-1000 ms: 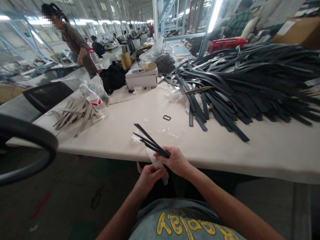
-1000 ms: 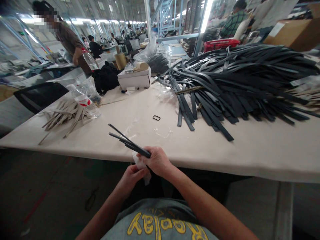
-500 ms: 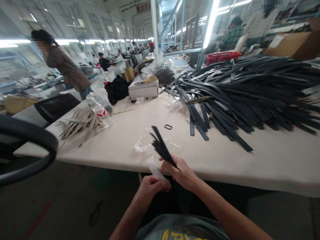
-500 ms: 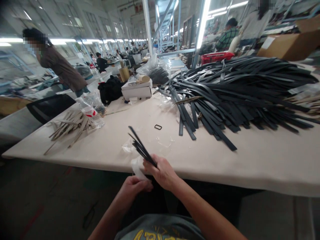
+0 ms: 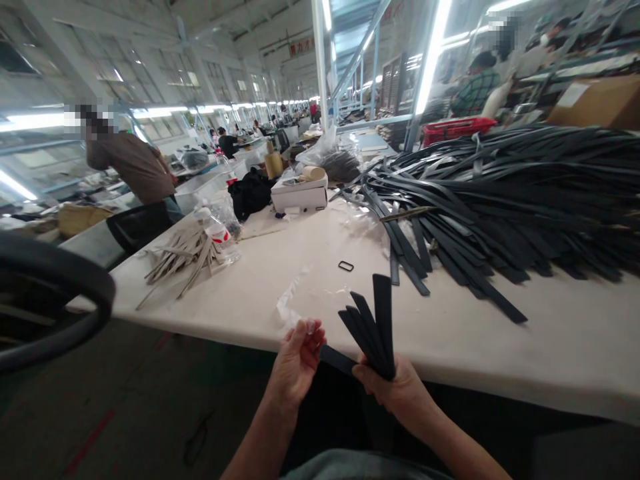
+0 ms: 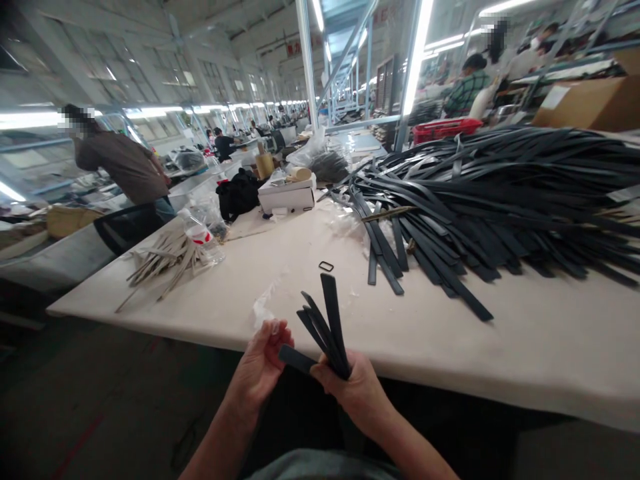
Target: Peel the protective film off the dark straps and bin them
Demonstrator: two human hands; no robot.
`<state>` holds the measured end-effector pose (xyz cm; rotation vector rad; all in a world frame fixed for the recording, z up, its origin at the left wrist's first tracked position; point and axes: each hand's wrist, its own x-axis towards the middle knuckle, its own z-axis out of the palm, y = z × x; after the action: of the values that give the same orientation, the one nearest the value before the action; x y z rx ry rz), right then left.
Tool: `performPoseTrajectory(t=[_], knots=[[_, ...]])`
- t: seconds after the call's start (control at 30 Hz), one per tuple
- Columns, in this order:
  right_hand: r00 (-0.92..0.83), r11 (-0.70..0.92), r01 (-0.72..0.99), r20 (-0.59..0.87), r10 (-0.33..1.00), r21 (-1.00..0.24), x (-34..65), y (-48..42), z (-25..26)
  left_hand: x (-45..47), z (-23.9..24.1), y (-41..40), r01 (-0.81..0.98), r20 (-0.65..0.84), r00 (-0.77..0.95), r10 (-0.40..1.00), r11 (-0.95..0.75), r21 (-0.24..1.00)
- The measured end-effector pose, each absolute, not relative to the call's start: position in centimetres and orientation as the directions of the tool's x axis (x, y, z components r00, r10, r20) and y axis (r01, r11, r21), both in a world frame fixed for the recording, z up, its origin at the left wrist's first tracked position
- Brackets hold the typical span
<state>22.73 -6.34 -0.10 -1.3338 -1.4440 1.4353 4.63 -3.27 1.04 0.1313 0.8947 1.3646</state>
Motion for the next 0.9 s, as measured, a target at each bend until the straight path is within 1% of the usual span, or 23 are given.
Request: performPoseTrajectory(t=[0.13,0.2,0.33,0.47,0.6,0.7,0.77,0.83,0.9], knots=[[-0.097,-0.011,0.251,-0.036,0.995,-0.968,22.9,-6.3,-0.3,5.3,1.1,-3.9,-0.765,-0.432,-0.032,0.901,0.256,0.591],[-0.058,0.044,0.292,0.028,0.998,-0.955,22.9,-6.2,-0.3,5.7,1.0,-4.2,-0.754,-0.42,-0.023,0.907,0.26,0.603],[-0.065,0.132,0.349,0.117,0.991,-0.928,22.9,-6.1,-0.3,6.2,0.9,-4.4,-0.755,-0.411,-0.013,0.911,0.261,0.602],[-0.085,0.161,0.367,0.139,0.987,-0.916,23.1,-6.3,-0.5,6.3,0.7,-4.4,-0.757,-0.403,-0.017,0.915,0.251,0.603],[-0.114,0.145,0.358,0.111,0.987,-0.922,22.7,-5.9,-0.6,7.6,0.0,-5.3,-0.723,-0.396,0.0,0.918,0.273,0.635],[-0.194,0.152,0.316,0.093,0.977,-0.937,22.5,-5.6,-0.1,8.2,-0.3,-5.8,-0.674,-0.342,0.026,0.939,0.269,0.688],[-0.318,0.083,0.256,-0.002,0.948,-0.963,22.8,-5.7,0.3,7.5,-0.2,-5.5,-0.656,-0.316,-0.001,0.949,0.237,0.716],[-0.461,-0.057,0.217,-0.154,0.874,-0.975,23.5,-6.2,0.4,5.9,0.2,-4.8,-0.664,-0.311,-0.092,0.946,0.175,0.727],[-0.533,-0.188,0.223,-0.281,0.798,-0.957,24.3,-6.8,-0.1,4.4,0.4,-4.4,-0.669,-0.317,-0.187,0.93,0.116,0.734]])
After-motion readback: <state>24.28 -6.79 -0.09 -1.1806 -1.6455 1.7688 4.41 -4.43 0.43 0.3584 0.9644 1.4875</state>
